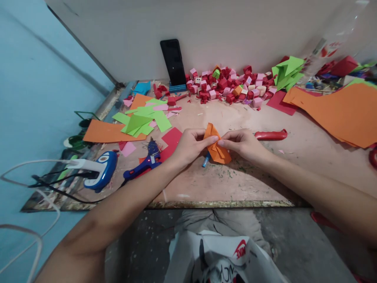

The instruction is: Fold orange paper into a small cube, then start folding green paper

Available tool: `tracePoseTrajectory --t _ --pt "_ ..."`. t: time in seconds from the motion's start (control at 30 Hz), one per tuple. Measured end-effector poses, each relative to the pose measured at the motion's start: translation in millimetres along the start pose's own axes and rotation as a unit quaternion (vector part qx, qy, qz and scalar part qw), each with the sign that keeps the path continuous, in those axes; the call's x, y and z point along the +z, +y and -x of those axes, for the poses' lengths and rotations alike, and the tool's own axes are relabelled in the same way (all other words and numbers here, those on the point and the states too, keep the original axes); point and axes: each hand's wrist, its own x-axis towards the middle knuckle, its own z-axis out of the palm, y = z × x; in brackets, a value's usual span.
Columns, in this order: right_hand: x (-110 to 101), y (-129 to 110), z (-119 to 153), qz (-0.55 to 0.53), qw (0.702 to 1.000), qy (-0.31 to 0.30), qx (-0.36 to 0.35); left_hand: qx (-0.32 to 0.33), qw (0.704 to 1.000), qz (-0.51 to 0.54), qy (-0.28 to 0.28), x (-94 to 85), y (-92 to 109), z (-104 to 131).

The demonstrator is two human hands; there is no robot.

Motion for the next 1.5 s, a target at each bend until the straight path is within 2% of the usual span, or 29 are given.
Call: tracePoseTrajectory --t 0.13,0.3,0.5,0.77,0.93,1.1,1.3,1.5 --pt "0.4 -2.7 0.5 -0.03 1.0 0.005 0.0 0.007 0.999 -0.031 -0.005 -2.3 -1.5 -1.0" --pt "-1.8 -4.1 0.4 -0.041 0.999 -0.009 -0.026 -0.001 1.0 -0.018 0.0 -1.4 0.1 -0.7" --pt "-0.3 -5.2 1.1 -0.057 0.998 0.037 -0.013 0.001 1.0 0.008 -0.013 1.0 0.6 1.6" --pt "5.1 -4.9 2.5 -0.137 0.989 0.049 0.018 -0.002 0.996 -0.061 -0.071 -1.6 -5.1 0.4" --pt "3.5 -2.0 0.8 -0.186 0.98 0.066 0.02 -0.011 0.997 -0.043 -0.07 0.0 -5.2 1.2" --pt "0.8 -3.8 -1.3 -0.177 0.98 0.094 0.006 -0.008 0.996 -0.059 -0.063 -0.3 -3.7 1.8" --pt "1.7 0.4 -1.9 -0.162 0.985 0.06 0.003 0.014 0.994 -0.078 -0.072 -1.7 -6.3 0.4" --pt "-2.6 0.9 -3.7 -0.18 0.975 0.128 -0.017 0.024 0.995 -0.046 -0.083 -0.1 -6.1 0.4"
